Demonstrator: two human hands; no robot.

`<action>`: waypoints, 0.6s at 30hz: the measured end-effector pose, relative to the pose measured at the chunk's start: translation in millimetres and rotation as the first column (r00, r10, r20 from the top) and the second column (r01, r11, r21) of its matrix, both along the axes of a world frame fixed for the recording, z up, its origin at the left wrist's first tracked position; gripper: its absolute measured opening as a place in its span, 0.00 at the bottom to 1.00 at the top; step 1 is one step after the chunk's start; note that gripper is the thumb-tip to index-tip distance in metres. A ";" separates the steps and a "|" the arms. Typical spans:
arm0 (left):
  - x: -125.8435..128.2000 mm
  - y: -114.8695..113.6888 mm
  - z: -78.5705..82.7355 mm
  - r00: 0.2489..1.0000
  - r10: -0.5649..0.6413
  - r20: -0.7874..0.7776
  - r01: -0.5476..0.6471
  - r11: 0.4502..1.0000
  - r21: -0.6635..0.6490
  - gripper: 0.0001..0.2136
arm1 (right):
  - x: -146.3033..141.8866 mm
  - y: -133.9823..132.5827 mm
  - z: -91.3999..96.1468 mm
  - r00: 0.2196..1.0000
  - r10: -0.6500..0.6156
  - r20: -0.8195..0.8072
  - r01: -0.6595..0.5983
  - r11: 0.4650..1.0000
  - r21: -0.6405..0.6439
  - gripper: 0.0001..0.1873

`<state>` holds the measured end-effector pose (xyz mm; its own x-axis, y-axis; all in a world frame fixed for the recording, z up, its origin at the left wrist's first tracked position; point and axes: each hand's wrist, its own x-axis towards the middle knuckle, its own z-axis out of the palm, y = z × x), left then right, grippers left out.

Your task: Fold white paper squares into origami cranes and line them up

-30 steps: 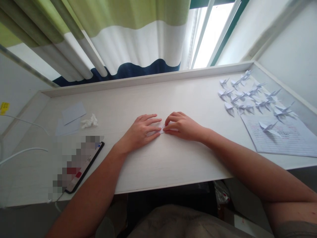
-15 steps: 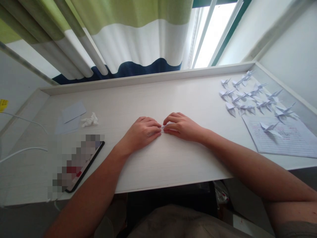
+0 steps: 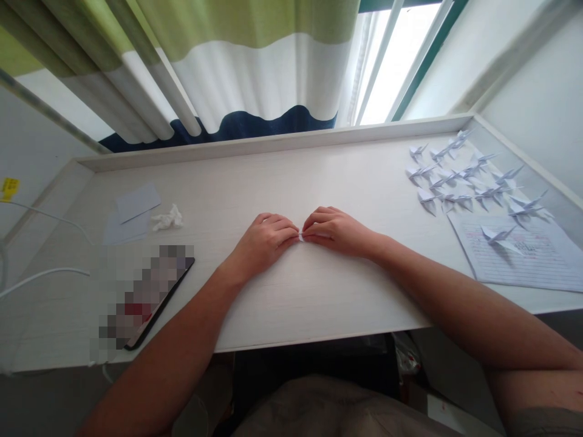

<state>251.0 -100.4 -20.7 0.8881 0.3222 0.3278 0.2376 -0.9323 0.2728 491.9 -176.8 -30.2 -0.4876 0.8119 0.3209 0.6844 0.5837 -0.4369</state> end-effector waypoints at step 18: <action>5.5 -12.5 1.1 0.993 0.114 -0.029 -0.118 0.976 -0.184 0.08 | -5.3 -0.5 2.4 0.984 -0.089 -0.153 0.066 0.987 -0.146 0.09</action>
<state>256.5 -112.9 -19.6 0.8464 0.4769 0.2368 0.3478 -0.8319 0.4324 486.6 -177.2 -27.8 -0.3733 0.8875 0.2701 0.6407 0.4572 -0.6168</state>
